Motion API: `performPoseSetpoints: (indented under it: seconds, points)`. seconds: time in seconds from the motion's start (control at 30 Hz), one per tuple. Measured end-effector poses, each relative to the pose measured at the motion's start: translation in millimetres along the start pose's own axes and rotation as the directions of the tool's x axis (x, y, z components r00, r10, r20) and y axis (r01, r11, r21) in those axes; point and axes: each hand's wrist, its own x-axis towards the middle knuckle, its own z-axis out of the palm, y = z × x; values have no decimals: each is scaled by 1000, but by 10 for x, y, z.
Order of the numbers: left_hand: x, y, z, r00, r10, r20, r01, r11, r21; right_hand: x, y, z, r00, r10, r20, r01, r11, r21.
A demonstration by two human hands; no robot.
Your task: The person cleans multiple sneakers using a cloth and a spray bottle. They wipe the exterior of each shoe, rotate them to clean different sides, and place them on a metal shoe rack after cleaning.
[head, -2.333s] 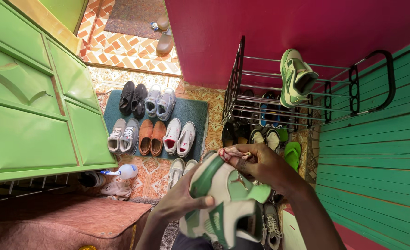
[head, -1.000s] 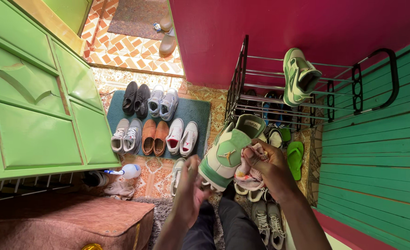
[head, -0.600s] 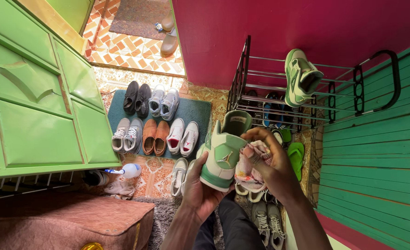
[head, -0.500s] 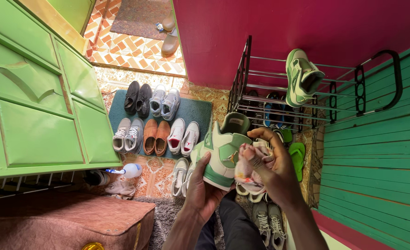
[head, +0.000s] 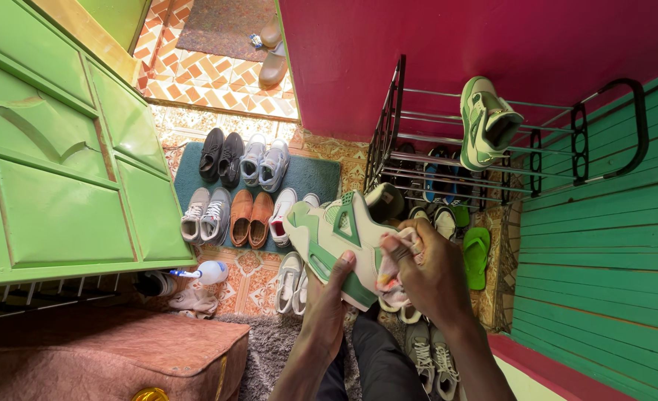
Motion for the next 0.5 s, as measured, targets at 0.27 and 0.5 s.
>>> performPoseSetpoints:
  seconds: [0.27, 0.5]
  points:
    - [-44, 45, -24, 989, 124, -76, -109, 978, 175, 149, 285, -104, 975, 179, 129, -209, 937, 279]
    - [-58, 97, -26, 953, 296, -58, -263, 911, 317, -19, 345, -20, 999, 39, 13, -40, 992, 118]
